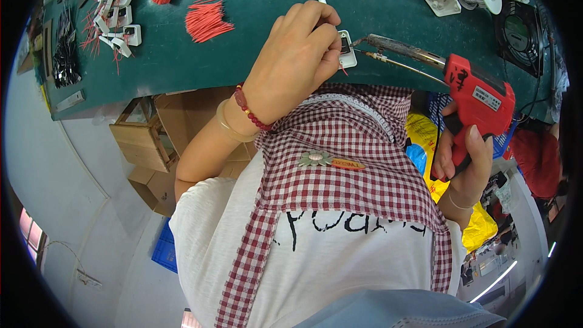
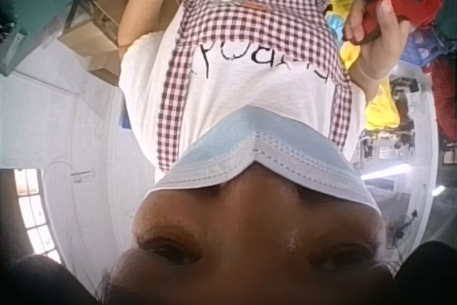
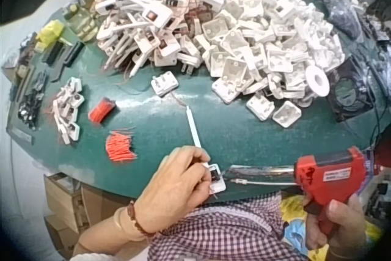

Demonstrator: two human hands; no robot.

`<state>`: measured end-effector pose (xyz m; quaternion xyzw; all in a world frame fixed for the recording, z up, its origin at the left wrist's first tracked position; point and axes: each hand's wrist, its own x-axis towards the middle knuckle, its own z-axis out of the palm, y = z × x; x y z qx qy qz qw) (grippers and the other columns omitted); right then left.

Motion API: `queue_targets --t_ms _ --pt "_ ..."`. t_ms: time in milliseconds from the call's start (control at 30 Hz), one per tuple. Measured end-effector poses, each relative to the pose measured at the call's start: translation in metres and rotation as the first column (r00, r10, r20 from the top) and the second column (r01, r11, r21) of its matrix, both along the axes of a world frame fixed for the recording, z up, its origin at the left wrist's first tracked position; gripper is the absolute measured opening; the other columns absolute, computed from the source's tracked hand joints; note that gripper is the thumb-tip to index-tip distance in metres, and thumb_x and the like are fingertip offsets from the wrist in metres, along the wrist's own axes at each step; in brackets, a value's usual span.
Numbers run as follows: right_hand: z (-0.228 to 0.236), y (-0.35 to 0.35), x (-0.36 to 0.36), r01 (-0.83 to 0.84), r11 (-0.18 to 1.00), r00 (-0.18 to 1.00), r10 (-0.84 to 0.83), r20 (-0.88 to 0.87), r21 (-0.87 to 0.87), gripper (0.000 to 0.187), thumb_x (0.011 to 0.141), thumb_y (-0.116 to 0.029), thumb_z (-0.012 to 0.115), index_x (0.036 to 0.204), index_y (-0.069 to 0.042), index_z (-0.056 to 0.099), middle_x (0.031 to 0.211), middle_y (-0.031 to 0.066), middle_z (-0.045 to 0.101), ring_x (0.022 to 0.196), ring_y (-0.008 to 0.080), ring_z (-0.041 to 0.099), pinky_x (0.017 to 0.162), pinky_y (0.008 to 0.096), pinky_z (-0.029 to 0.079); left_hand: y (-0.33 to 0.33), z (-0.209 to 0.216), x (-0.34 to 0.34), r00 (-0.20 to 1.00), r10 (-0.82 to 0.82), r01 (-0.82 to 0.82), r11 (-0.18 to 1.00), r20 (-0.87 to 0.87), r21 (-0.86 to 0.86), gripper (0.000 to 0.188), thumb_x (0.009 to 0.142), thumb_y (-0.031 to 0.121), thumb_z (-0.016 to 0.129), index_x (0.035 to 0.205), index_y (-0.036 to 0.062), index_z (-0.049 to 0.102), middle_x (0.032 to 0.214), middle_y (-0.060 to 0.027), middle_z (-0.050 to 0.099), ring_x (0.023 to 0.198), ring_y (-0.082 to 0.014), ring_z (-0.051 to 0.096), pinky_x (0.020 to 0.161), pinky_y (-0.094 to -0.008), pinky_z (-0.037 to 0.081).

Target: The person solders wires to switch components inside plastic housings using a soldering gun, feeds solder wire into the tool, and handles parts on the workbench by hand.

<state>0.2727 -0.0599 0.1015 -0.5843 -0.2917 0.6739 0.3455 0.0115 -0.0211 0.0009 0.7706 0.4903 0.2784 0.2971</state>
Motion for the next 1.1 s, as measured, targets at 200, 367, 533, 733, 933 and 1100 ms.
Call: queue_targets --t_ms 200,367,533,733,933,1100 --pt "-0.003 -0.003 0.001 0.011 1.0 1.0 -0.011 -0.014 0.002 0.042 0.09 -0.029 0.053 0.109 0.008 0.049 0.055 0.0082 0.052 0.036 0.0069 0.041 0.035 0.0193 0.037 0.001 0.0 0.001 1.0 -0.006 0.006 1.0 0.005 0.003 0.012 0.071 0.0 0.065 0.077 0.0008 0.055 0.104 -0.0101 0.054 0.091 -0.027 0.055 0.077 -0.034 0.047" --pt "-0.005 -0.003 0.002 0.005 1.0 1.0 -0.005 -0.015 0.017 0.043 0.091 -0.031 0.052 0.11 0.007 0.049 0.054 0.0078 0.051 0.035 0.0068 0.04 0.034 0.0191 0.037 0.001 -0.001 0.001 1.0 0.003 -0.003 1.0 0.002 0.004 0.012 0.071 0.0 0.065 0.077 0.0005 0.055 0.104 -0.0101 0.054 0.09 -0.0267 0.055 0.076 -0.0334 0.047" --pt "-0.008 -0.006 0.003 0.01 0.999 1.0 -0.011 0.025 0.049 0.044 0.095 -0.034 0.045 0.11 0.007 0.046 0.049 0.0039 0.046 0.032 0.0057 0.038 0.034 0.0181 0.036 0.001 0.004 0.0 0.999 -0.013 0.012 1.0 -0.034 -0.009 0.011 0.071 -0.001 0.064 0.076 0.0012 0.055 0.104 -0.01 0.055 0.093 -0.0274 0.055 0.08 -0.036 0.045" --pt "-0.013 -0.01 0.009 0.091 0.991 0.995 -0.085 -0.057 0.097 0.043 0.096 -0.033 0.043 0.112 0.007 0.045 0.05 0.0035 0.046 0.032 0.0052 0.036 0.033 0.0174 0.034 -0.004 0.012 -0.003 0.996 0.015 -0.024 0.996 -0.091 -0.09 0.036 0.068 0.005 0.069 0.101 0.0052 0.056 0.112 -0.0074 0.052 0.097 -0.0279 0.053 0.085 -0.0359 0.042" --pt "-0.02 -0.011 0.019 0.147 0.98 0.978 -0.124 -0.168 0.132 0.041 0.099 -0.031 0.04 0.115 0.006 0.044 0.053 0.0049 0.046 0.032 0.0055 0.035 0.031 0.0177 0.032 -0.02 0.012 0.017 0.931 0.144 -0.149 0.989 -0.335 0.012 0.064 0.062 0.01 0.075 0.122 0.0093 0.051 0.112 -0.0061 0.052 0.103 -0.0267 0.05 0.087 -0.0393 0.037" --pt "-0.022 -0.013 0.022 0.196 0.971 0.962 -0.164 -0.219 0.134 0.041 0.099 -0.03 0.04 0.117 0.007 0.041 0.055 0.0061 0.046 0.033 0.0055 0.035 0.031 0.0173 0.032 -0.032 0.006 0.015 0.968 0.151 -0.148 0.988 -0.2 0.03 0.063 0.062 0.009 0.076 0.12 0.0091 0.052 0.108 -0.0067 0.054 0.101 -0.0256 0.051 0.085 -0.0388 0.036"
